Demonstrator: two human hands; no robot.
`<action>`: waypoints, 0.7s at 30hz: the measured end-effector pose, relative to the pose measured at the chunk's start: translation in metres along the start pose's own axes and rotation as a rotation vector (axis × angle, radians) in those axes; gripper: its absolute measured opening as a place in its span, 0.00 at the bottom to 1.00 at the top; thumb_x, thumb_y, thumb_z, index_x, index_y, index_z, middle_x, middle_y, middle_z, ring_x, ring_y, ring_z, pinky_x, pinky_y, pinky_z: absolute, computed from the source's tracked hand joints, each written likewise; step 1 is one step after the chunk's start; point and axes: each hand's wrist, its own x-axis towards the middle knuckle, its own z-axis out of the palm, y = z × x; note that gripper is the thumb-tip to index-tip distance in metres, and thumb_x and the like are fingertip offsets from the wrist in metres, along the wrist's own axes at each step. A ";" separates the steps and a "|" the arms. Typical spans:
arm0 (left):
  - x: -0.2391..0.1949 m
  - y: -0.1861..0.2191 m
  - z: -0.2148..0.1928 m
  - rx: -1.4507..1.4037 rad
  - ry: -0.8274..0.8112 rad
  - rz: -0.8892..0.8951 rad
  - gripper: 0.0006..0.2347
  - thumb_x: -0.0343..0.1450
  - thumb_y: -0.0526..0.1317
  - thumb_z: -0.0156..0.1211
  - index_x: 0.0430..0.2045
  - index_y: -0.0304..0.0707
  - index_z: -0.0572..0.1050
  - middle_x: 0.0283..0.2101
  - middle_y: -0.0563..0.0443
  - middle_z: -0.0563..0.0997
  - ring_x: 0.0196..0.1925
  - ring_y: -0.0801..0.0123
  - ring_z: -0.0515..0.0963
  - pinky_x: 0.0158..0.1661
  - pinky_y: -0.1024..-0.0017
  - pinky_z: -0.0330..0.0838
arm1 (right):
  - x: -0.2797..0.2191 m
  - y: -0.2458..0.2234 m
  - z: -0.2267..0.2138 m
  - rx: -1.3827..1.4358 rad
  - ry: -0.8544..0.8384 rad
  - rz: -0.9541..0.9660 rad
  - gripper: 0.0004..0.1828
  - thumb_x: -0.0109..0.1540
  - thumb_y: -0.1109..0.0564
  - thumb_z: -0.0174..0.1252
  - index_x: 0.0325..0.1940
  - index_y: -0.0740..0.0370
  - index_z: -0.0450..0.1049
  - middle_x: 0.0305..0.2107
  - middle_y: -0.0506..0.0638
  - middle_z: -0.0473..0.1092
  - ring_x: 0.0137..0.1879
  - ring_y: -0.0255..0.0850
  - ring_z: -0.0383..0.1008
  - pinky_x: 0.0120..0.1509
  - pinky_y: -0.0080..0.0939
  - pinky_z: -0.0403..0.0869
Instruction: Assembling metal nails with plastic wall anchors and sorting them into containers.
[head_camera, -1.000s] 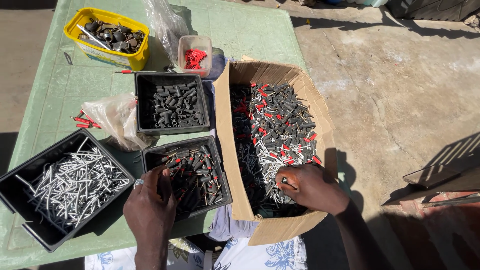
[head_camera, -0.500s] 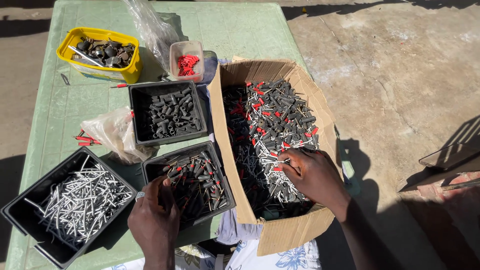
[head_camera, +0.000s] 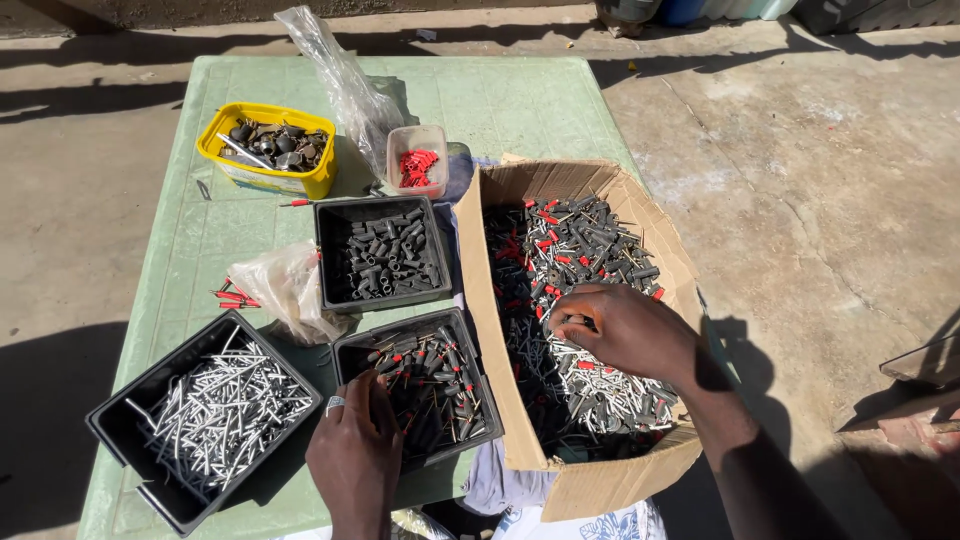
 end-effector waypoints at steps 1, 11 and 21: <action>0.000 -0.001 -0.001 -0.002 0.000 -0.001 0.12 0.70 0.42 0.64 0.47 0.55 0.77 0.32 0.53 0.82 0.30 0.58 0.81 0.28 0.62 0.72 | 0.001 -0.006 0.006 -0.002 -0.001 0.000 0.07 0.63 0.55 0.57 0.39 0.46 0.80 0.36 0.37 0.79 0.43 0.36 0.77 0.46 0.41 0.72; 0.000 -0.001 0.000 -0.065 0.067 0.013 0.10 0.71 0.42 0.63 0.46 0.56 0.78 0.32 0.55 0.82 0.31 0.59 0.80 0.28 0.62 0.70 | -0.015 -0.019 0.054 -0.291 -0.293 0.047 0.07 0.60 0.58 0.59 0.41 0.52 0.70 0.36 0.50 0.72 0.41 0.56 0.75 0.37 0.62 0.71; -0.002 -0.003 0.002 -0.030 0.011 -0.078 0.09 0.73 0.47 0.59 0.46 0.60 0.78 0.34 0.53 0.84 0.34 0.56 0.82 0.30 0.60 0.72 | -0.023 -0.005 0.023 -0.271 0.123 0.272 0.16 0.62 0.45 0.60 0.54 0.44 0.72 0.43 0.47 0.79 0.45 0.55 0.79 0.39 0.60 0.74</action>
